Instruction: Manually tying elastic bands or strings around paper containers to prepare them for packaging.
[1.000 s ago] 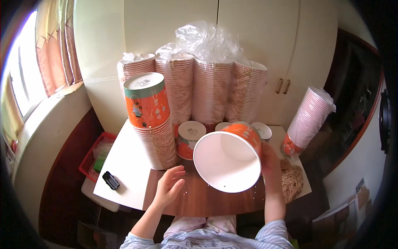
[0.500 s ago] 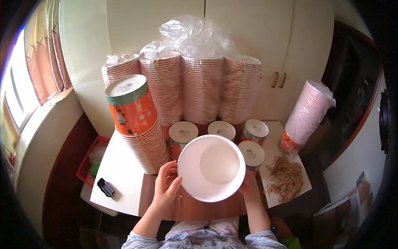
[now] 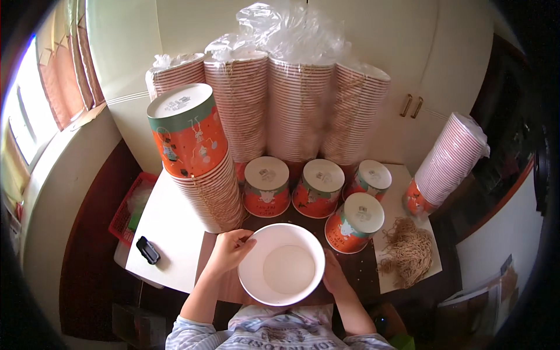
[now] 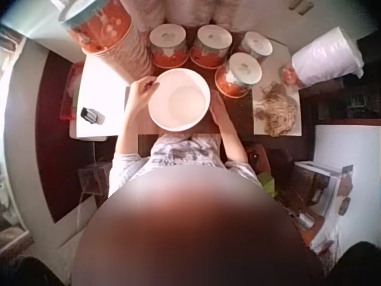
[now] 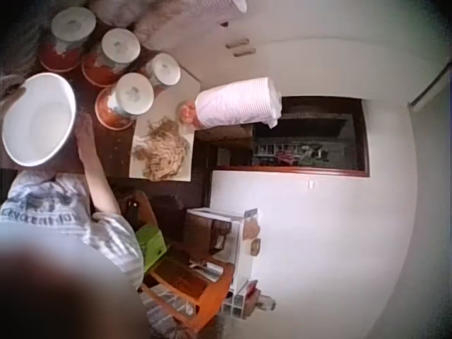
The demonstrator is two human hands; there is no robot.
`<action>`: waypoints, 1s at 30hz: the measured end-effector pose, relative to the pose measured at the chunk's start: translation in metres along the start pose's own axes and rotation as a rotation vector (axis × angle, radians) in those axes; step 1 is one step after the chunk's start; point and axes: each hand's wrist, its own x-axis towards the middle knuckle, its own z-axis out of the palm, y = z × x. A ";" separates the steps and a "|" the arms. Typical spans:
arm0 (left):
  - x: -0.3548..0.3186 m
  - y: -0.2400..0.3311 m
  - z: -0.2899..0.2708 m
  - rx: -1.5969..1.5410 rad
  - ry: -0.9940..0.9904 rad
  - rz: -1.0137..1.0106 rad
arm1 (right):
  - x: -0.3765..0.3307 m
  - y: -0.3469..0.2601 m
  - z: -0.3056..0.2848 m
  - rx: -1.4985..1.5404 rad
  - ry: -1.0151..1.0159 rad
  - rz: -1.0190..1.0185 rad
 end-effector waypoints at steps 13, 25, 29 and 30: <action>0.001 0.009 0.017 0.308 0.085 0.224 | -0.033 -0.072 0.066 -0.471 -0.424 -0.545; 0.003 0.002 0.047 0.730 -0.022 0.337 | -0.030 -0.040 0.063 -0.128 -0.338 -0.098; 0.006 0.000 0.052 0.748 -0.029 0.328 | -0.025 -0.039 0.059 -0.059 -0.323 -0.063; 0.007 0.000 0.054 0.748 -0.032 0.329 | -0.023 -0.037 0.057 -0.058 -0.319 -0.063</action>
